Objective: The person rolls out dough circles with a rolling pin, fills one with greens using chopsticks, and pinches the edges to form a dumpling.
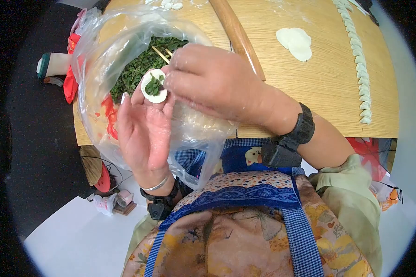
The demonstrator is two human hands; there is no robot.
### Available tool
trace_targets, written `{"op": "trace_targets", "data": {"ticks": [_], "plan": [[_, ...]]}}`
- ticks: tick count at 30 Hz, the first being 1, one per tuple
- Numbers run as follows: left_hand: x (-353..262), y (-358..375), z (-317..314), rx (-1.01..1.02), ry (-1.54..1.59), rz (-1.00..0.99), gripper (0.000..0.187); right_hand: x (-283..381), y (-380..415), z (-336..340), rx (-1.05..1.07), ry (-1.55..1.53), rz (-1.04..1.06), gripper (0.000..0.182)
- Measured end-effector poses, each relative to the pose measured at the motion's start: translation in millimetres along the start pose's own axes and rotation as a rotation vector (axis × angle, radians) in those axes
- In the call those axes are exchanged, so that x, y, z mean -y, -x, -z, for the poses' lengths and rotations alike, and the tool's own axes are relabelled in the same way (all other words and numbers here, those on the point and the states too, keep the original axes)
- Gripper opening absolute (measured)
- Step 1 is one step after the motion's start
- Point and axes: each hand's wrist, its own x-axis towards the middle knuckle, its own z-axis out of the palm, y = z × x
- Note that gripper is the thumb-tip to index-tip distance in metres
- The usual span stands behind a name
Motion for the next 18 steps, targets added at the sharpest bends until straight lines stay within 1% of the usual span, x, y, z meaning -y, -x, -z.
{"op": "trace_targets", "data": {"ticks": [1,2,4,8,10,11,13,18], "plan": [[0.7,0.2,1.1,0.026,0.022,0.014,0.048,1.6,-0.2,-2.7,-0.051,-0.029,0.041,0.023],[1.7,0.4,2.3,0.026,0.022,0.014,0.048,2.2,0.9,-3.9,-0.051,-0.029,0.041,0.023],[3.5,0.7,4.0,0.099,0.148,0.085,0.047,2.7,2.4,-5.3,-0.026,0.006,0.104,0.023],[7.9,1.6,-0.2,0.111,0.172,0.104,0.046,2.6,3.5,-2.3,0.005,0.023,0.143,0.025],[9.8,3.6,-5.8,0.036,-0.033,0.057,0.044,3.1,4.2,-1.3,0.015,0.018,0.116,0.026],[11.5,3.4,-5.8,0.036,-0.033,0.057,0.044,3.8,3.5,-2.2,0.014,0.017,0.117,0.026],[14.4,2.3,-3.8,-0.021,-0.115,0.016,0.040,5.6,0.9,-5.0,-0.115,-0.003,0.085,0.025],[14.2,2.3,-0.3,0.007,-0.138,0.003,0.037,5.6,1.0,-9.2,-0.120,0.013,0.080,0.023]]}}
